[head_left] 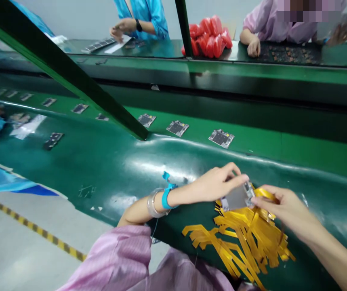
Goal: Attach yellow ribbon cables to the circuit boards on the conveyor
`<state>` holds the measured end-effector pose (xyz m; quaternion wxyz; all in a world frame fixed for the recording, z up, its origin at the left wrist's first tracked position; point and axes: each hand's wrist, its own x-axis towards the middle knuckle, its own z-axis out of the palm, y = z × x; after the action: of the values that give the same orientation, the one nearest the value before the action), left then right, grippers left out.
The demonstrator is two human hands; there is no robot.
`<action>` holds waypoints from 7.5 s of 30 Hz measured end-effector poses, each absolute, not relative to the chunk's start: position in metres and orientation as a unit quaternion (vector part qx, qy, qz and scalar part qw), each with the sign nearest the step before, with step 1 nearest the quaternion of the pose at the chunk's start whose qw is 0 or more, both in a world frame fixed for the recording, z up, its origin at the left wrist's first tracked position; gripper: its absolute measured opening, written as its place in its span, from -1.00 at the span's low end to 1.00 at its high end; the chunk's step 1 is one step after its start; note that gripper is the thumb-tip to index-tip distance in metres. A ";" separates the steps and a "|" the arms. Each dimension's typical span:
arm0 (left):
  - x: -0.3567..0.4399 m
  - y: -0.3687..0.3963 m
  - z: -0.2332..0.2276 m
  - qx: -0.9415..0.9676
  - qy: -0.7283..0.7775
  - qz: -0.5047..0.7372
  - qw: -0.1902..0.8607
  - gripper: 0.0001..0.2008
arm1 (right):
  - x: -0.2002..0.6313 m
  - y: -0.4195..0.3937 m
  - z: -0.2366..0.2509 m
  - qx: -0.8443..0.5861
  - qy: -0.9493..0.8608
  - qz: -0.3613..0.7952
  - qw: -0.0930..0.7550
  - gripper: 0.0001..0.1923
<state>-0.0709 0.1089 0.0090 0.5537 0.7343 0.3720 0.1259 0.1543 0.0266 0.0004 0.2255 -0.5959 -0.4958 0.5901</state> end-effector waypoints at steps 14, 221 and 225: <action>-0.213 0.291 -0.029 0.830 0.511 -0.010 0.224 -0.19 | 0.286 0.110 -0.036 -0.772 -0.497 0.069 0.389 -0.70; -0.072 0.093 0.018 0.660 0.321 0.103 0.672 -0.77 | 0.135 -0.001 0.012 -0.580 -0.391 0.627 0.343 -0.69; -0.070 0.091 0.017 0.664 0.346 0.099 0.656 -0.78 | 0.132 -0.001 0.011 -0.577 -0.395 0.629 0.340 -0.71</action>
<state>-0.0699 0.0910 0.0171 0.6557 0.6639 0.3456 0.0990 0.1324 -0.0010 0.0111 0.3396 -0.5773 -0.3954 0.6285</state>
